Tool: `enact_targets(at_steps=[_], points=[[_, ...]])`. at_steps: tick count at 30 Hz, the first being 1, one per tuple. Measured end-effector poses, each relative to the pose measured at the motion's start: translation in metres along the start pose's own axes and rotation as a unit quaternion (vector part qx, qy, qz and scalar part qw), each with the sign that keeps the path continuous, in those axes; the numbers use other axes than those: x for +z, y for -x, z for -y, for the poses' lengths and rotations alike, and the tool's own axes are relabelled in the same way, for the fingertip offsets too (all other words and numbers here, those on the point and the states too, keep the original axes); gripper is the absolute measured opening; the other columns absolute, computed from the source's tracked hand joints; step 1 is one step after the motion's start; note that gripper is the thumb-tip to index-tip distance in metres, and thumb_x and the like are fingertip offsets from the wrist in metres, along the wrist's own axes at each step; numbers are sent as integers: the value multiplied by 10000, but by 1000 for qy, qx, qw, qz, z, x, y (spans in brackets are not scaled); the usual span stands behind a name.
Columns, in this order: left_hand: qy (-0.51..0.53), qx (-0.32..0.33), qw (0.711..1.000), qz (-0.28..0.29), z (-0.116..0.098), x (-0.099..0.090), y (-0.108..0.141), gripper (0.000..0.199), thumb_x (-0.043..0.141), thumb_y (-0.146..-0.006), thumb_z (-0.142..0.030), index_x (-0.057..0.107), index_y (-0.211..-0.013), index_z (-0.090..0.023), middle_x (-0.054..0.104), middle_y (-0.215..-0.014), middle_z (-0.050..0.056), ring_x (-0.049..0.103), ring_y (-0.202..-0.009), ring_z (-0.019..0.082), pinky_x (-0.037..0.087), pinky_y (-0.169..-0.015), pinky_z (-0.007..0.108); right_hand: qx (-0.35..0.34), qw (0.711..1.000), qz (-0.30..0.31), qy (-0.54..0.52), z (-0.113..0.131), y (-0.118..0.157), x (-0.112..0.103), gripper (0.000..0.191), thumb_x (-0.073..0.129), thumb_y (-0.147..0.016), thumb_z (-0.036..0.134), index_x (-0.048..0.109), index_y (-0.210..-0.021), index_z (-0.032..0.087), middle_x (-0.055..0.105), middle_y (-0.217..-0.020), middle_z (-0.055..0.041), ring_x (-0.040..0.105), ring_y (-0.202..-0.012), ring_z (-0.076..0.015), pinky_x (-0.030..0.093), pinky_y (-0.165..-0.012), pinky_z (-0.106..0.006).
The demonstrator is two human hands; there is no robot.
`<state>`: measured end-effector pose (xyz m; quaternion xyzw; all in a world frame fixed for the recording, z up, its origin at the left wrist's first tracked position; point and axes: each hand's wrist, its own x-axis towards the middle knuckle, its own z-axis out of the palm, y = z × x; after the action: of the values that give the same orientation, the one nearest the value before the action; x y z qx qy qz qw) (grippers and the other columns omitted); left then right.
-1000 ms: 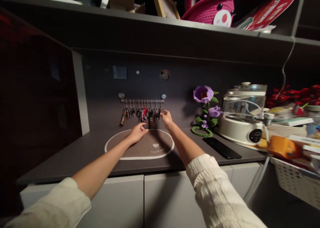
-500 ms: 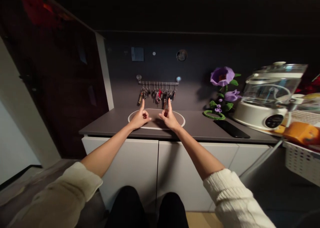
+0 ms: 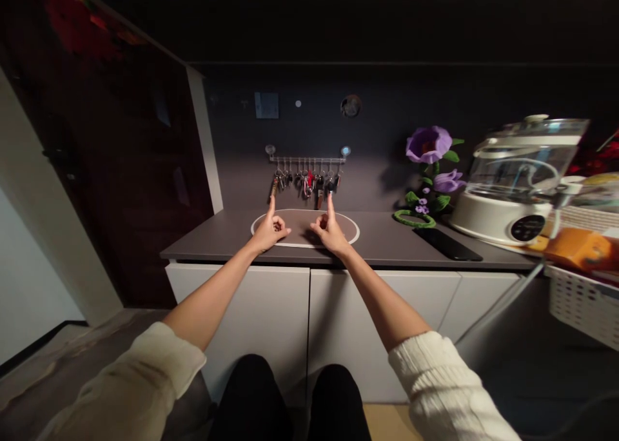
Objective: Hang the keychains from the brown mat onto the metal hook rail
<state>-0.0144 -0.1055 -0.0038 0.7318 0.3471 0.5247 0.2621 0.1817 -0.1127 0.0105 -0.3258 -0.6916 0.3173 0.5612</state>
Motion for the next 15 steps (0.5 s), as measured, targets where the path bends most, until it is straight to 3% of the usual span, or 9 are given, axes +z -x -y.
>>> enact_targets(at_steps=[4,7,11,15], points=[[0,-35,999,-23,6,0,-4,987,607,-693,-245,-101,-1381,-242,531,-723,-52,474,-634,66,402,-667,208,7,1000,16,26,-7,-3,-2,946,619,-681,218,9,-1404,238,536,-698,40,480,-616,-95,445,-670,-251],[-27,-65,995,-67,16,-7,-17,944,645,-661,-315,52,-1393,-247,573,-940,15,518,-837,109,406,-764,244,22,998,24,60,-14,-16,-10,880,652,-662,280,158,-1390,252,570,-844,-10,537,-746,-124,456,-749,-297],[-83,-112,981,-131,30,-27,-54,904,678,-613,-387,208,-1365,-215,458,-1234,93,412,-1144,207,326,-944,317,63,991,-74,95,-24,-57,-33,834,683,-619,383,292,-1339,227,516,-1133,-98,531,-968,-188,427,-865,-356],[-122,-142,969,-162,43,-46,-101,928,707,-561,-430,257,-1336,-190,271,-1384,142,254,-1280,274,230,-1027,370,126,972,-162,114,-38,-111,-59,997,738,-529,425,236,-1355,179,374,-1320,-168,402,-1178,-259,382,-936,-378]])
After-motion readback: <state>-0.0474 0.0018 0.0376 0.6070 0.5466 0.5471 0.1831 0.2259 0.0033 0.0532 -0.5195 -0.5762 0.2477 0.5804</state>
